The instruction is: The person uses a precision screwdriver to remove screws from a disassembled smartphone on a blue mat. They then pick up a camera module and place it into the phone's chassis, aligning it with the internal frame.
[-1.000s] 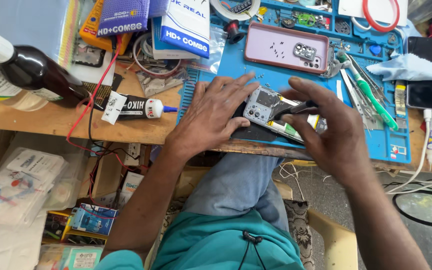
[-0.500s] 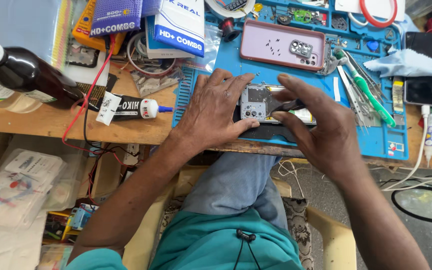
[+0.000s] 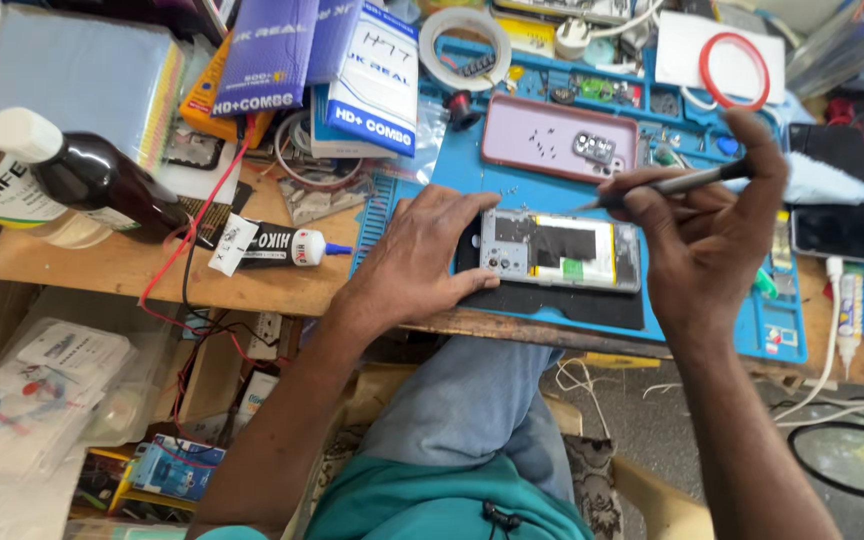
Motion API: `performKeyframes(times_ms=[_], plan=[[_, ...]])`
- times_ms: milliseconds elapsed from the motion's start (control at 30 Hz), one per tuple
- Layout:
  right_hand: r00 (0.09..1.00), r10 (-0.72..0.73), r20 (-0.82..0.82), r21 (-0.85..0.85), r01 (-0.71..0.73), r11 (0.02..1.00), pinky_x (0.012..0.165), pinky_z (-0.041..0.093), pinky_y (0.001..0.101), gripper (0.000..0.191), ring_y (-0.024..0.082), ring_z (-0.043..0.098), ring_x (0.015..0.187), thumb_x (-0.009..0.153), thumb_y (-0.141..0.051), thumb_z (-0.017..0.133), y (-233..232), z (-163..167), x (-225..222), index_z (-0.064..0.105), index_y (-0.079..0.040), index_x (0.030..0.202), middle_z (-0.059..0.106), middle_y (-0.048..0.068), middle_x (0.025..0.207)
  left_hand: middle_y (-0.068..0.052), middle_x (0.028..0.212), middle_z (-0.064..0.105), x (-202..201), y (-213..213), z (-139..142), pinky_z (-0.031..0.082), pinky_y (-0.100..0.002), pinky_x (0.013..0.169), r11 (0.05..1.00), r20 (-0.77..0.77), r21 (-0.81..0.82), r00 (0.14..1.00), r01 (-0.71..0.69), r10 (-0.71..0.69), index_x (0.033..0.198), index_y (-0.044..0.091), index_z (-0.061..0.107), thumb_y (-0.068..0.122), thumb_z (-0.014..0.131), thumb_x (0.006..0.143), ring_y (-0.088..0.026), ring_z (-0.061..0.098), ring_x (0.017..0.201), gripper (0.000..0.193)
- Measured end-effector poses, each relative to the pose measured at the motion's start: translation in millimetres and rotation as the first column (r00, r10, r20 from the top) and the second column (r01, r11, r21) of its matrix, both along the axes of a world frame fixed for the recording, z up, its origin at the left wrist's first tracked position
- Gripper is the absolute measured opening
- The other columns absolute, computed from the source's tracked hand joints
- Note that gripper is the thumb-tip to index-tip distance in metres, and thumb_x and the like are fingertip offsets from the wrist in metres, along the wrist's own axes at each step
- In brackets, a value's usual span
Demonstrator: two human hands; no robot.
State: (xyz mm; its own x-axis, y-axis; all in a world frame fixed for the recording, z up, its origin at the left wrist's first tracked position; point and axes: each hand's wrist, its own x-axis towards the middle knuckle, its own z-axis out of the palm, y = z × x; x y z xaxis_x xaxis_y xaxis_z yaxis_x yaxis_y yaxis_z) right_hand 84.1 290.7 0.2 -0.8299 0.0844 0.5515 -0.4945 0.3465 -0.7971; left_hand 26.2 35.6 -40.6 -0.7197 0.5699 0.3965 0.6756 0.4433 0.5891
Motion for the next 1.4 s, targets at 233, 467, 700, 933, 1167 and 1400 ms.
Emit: performKeyframes(times_ms=[233,467,700,933,1167,1400], plan=[[1.0,-0.025,-0.012,0.156,0.026,0.987,0.101,0.067,0.0348,0.062,0.024,0.077,0.11,0.113,0.012,0.064,1,-37,-43,0.026,-0.01,0.157,0.075,0.019,0.112,-0.018,0.127,0.065,2,-3,11,0.042,-0.049,0.104,0.999,0.033,-0.021,0.999,0.04,-0.039,0.139,0.005,0.054,0.034,0.09,0.069,-0.036,0.055,0.125,0.084],[1.0,0.002,-0.005,0.123,-0.001,0.992,0.101,0.066,0.0316,0.057,0.022,0.076,0.111,0.117,0.01,0.063,0,-44,-42,0.026,-0.009,0.156,0.074,0.018,0.113,-0.019,0.126,0.065,-4,-6,5,0.041,-0.05,0.108,0.999,0.048,-0.018,0.998,0.035,-0.034,0.138,0.004,0.054,0.034,0.09,0.07,-0.036,0.054,0.127,0.083],[1.0,-0.012,0.015,0.15,0.01,0.989,0.105,0.066,0.0342,0.06,0.021,0.077,0.109,0.113,0.012,0.064,-10,-37,-60,0.027,-0.008,0.156,0.074,0.018,0.111,-0.019,0.126,0.065,-6,-7,5,0.041,-0.05,0.107,0.999,0.047,-0.017,0.998,0.034,-0.033,0.138,0.004,0.054,0.035,0.089,0.07,-0.037,0.054,0.127,0.083],[0.999,0.03,-0.016,0.182,-0.027,0.983,0.102,0.066,0.0328,0.059,0.021,0.076,0.111,0.114,0.012,0.064,-16,-38,-68,0.027,-0.009,0.155,0.075,0.017,0.112,-0.019,0.126,0.065,-8,-7,0,0.04,-0.051,0.108,0.999,0.038,-0.022,0.999,0.036,-0.035,0.138,0.004,0.054,0.037,0.089,0.071,-0.037,0.054,0.127,0.083],[0.999,-0.021,-0.041,0.19,0.029,0.981,0.101,0.066,0.0307,0.06,0.021,0.077,0.112,0.117,0.011,0.065,-11,-39,-64,0.026,-0.01,0.157,0.077,0.017,0.115,-0.018,0.126,0.065,-7,-8,3,0.04,-0.051,0.107,0.999,0.051,-0.02,0.998,0.038,-0.037,0.138,0.004,0.054,0.037,0.09,0.069,-0.037,0.054,0.126,0.085],[0.989,-0.033,0.143,-0.165,0.057,0.985,0.087,0.069,0.0326,0.063,0.024,0.079,0.096,0.116,0.003,0.073,-8,-47,-18,0.027,-0.003,0.158,0.076,0.021,0.105,-0.017,0.124,0.065,-8,-10,-6,0.044,-0.049,0.105,0.998,0.041,-0.023,0.998,0.052,-0.051,0.139,0.006,0.055,0.035,0.092,0.07,-0.035,0.056,0.124,0.084]])
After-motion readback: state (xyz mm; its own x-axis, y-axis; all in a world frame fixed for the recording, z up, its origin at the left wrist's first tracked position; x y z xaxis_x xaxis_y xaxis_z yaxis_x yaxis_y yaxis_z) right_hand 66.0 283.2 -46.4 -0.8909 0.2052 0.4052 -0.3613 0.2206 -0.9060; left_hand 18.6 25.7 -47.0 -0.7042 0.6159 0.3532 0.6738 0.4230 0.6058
